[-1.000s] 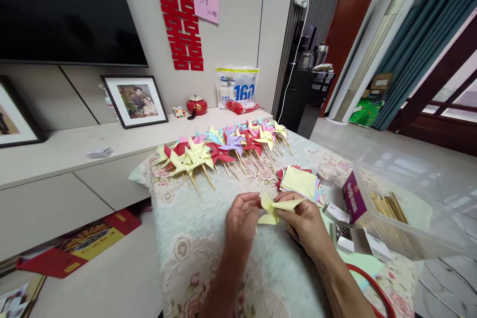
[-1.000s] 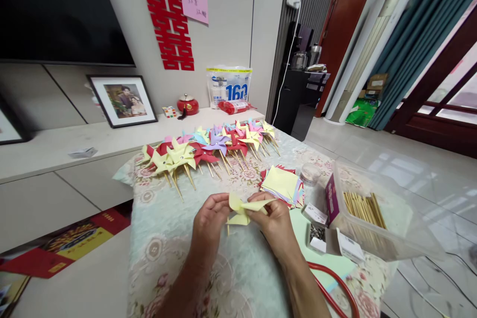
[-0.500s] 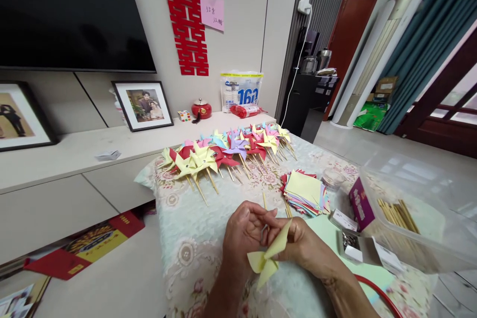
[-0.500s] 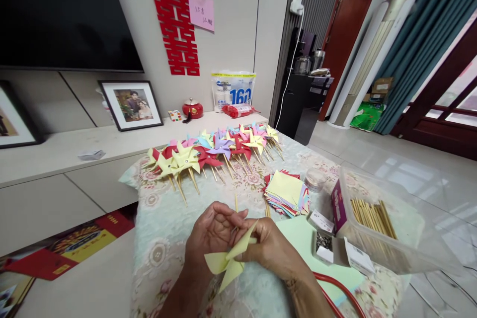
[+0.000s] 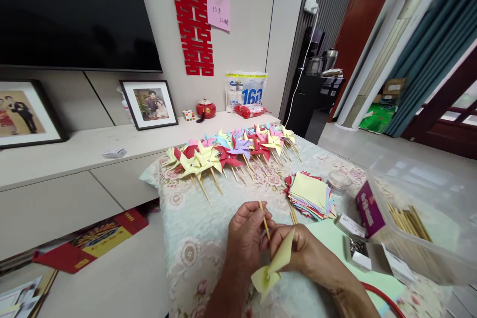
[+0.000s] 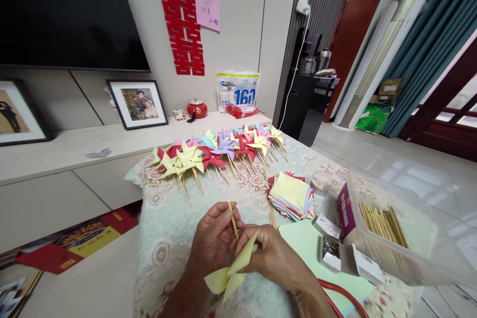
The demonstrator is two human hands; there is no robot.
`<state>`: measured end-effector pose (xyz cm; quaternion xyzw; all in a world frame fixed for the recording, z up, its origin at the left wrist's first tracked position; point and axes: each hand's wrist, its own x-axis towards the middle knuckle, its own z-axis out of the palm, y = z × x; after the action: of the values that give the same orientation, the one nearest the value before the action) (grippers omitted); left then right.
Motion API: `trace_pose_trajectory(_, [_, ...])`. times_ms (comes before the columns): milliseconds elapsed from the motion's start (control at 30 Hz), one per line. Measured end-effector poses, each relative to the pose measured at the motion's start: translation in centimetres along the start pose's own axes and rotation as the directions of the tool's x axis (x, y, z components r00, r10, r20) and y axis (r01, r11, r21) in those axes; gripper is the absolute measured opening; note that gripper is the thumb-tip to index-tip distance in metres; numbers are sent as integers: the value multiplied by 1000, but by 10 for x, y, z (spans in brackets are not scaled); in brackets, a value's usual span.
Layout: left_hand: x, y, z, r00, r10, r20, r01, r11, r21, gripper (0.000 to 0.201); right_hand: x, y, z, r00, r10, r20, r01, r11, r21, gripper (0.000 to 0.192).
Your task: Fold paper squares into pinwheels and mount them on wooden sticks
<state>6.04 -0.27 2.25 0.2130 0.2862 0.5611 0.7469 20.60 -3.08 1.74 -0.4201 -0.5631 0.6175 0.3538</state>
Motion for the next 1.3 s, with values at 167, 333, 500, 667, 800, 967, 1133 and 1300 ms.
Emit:
trace_pose_trajectory(167, [4, 0, 2, 991, 106, -85, -103, 994, 31, 29, -5, -4, -13, 986, -155, -65, 142, 975, -172, 11])
trace_pose_trajectory(333, [12, -12, -8, 966, 246, -83, -215, 937, 275, 20, -14, -16, -7, 929, -284, -237, 251, 955, -159, 12])
trace_pose_trajectory(500, [9, -17, -9, 919, 382, 99, -390, 846, 364, 13, -15, -24, -2, 805, -507, -308, 368, 834, -410, 9])
trace_pose_trajectory(667, [1, -15, 1, 892, 423, 157, -450, 809, 379, 6, -14, -27, -2, 660, -690, -298, 419, 667, -616, 10])
trace_pose_trajectory(800, [-2, -15, 3, 887, 418, 195, -461, 792, 400, 3, -12, -29, -1, 621, -729, -288, 429, 623, -654, 11])
trace_pose_trajectory(967, [-3, -16, 0, 892, 382, 240, -450, 798, 401, 4, -12, -29, 0, 603, -739, -301, 455, 628, -631, 8])
trace_pose_trajectory(1133, [-4, -17, -1, 901, 340, 268, -426, 812, 400, 3, -12, -28, 0, 604, -729, -320, 461, 648, -606, 8])
trace_pose_trajectory(1300, [-6, -16, 1, 896, 364, 255, -440, 807, 394, 3, -11, -27, -2, 604, -730, -321, 492, 658, -571, 6])
